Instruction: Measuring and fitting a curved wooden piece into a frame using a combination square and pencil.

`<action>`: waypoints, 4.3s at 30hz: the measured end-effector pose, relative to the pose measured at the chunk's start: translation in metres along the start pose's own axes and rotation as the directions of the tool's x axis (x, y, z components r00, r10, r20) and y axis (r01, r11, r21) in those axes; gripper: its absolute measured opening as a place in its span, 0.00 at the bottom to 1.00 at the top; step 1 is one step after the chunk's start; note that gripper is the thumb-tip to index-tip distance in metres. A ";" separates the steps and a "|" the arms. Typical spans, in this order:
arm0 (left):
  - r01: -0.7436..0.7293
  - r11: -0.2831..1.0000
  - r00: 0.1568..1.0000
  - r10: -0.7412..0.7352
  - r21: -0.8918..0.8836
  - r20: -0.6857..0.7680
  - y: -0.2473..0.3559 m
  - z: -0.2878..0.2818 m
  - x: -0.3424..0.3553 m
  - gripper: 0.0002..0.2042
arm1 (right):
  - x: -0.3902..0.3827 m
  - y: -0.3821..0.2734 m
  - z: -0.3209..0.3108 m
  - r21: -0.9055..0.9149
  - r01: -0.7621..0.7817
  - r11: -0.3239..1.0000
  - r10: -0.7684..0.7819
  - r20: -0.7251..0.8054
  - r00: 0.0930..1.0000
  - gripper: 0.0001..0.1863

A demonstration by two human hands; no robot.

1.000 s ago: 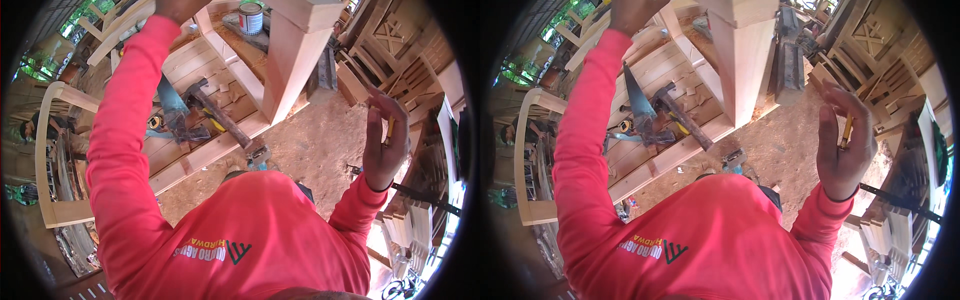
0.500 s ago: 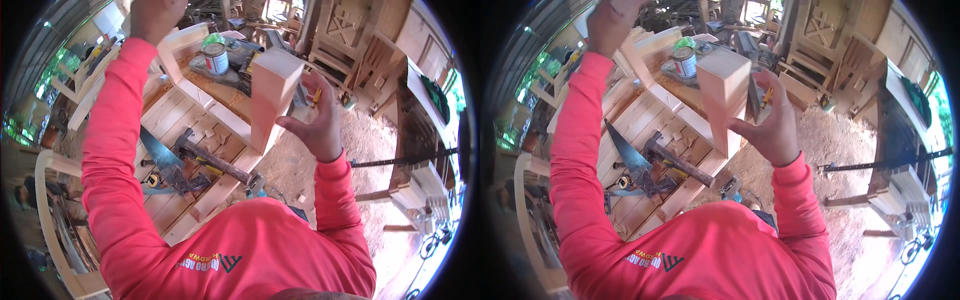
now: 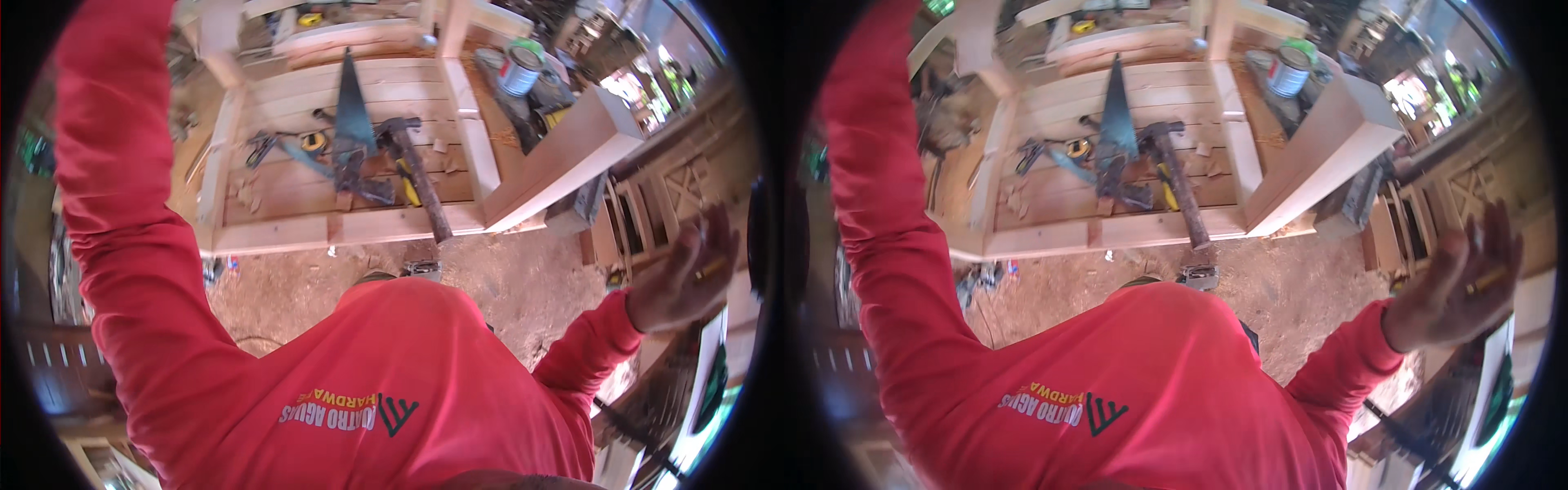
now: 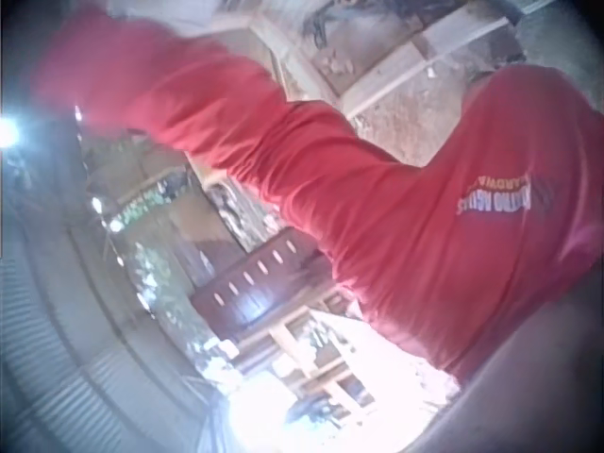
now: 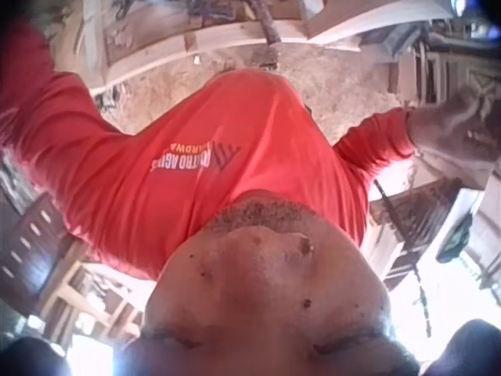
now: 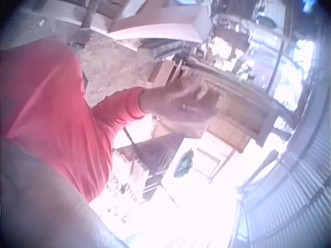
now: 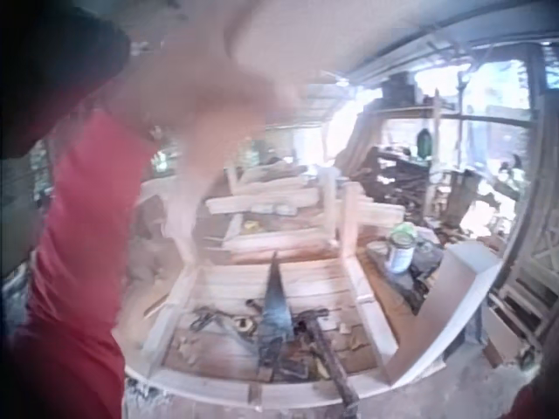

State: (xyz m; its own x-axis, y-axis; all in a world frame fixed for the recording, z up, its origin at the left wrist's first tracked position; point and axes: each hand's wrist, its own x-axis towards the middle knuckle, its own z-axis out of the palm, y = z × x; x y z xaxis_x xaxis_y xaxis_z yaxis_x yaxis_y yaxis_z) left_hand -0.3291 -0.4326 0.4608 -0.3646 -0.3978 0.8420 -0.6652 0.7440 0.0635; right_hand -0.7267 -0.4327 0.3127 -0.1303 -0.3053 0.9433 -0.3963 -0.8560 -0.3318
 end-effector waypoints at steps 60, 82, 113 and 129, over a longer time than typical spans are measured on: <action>0.602 0.016 -0.014 -0.999 0.798 0.030 -0.156 0.006 -0.495 0.22 | -0.282 -0.006 0.120 -0.490 -0.304 0.817 0.568 0.597 0.567 0.22; 0.632 0.742 0.775 -0.601 0.223 -0.195 0.013 -0.002 -0.366 0.11 | -0.255 -0.098 0.125 -0.303 -0.855 0.422 0.675 0.734 0.073 0.19; 0.468 0.877 0.686 -0.286 -0.104 0.669 0.032 0.066 -0.408 0.37 | -0.325 -0.162 0.148 -0.219 -0.950 -0.224 0.558 0.770 -0.309 0.14; 0.477 0.876 0.667 -0.307 -0.072 0.679 0.029 0.067 -0.407 0.36 | -0.272 -0.163 0.104 -0.467 -0.797 0.382 0.744 0.667 -0.034 0.13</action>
State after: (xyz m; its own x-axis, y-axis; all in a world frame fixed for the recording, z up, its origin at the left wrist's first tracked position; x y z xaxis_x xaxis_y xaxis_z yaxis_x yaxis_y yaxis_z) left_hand -0.2441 -0.2851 0.0841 -0.4815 -0.8582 0.1780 -0.7093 0.5009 0.4960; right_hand -0.5320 -0.2533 0.1095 0.3160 -0.9048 -0.2855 -0.4720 0.1111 -0.8746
